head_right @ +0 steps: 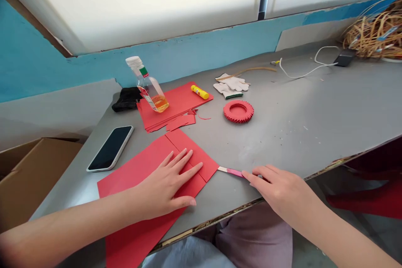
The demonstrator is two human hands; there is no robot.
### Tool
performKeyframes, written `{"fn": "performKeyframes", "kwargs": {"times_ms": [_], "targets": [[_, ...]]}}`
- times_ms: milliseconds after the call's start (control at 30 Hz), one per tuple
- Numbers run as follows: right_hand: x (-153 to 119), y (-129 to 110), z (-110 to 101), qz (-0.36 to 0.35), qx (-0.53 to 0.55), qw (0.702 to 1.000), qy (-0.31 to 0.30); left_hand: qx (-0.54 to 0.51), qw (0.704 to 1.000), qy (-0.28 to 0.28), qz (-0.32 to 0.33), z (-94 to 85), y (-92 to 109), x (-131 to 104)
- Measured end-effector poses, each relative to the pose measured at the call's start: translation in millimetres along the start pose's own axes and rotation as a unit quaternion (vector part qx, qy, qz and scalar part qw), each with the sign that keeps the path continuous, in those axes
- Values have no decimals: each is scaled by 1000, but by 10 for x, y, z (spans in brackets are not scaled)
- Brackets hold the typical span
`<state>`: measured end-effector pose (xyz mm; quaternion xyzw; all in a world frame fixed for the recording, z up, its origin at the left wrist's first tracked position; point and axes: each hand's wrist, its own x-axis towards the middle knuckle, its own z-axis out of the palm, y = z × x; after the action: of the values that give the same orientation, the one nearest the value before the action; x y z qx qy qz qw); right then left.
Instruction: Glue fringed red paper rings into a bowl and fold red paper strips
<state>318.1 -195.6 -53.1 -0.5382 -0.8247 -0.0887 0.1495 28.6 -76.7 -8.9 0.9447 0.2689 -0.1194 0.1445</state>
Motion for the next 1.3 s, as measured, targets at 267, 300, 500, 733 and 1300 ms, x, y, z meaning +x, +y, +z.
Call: {"fn": "performKeyframes", "kwargs": {"times_ms": [267, 300, 500, 733, 1300], "targets": [[-63, 201, -98, 27, -9, 999, -37, 4, 997, 54, 49, 19, 107, 261], [-62, 226, -103, 29, -10, 999, -39, 2, 997, 55, 60, 20, 124, 297], [-58, 295, -115, 47, 3, 998, -45, -6, 991, 35, 129, 77, 137, 479], [-91, 302, -129, 55, 12, 998, -21, -2, 988, 56, 143, 184, 72, 520], [-61, 312, -72, 49, 27, 998, -20, -13, 988, 51, 144, 189, 80, 528]]}}
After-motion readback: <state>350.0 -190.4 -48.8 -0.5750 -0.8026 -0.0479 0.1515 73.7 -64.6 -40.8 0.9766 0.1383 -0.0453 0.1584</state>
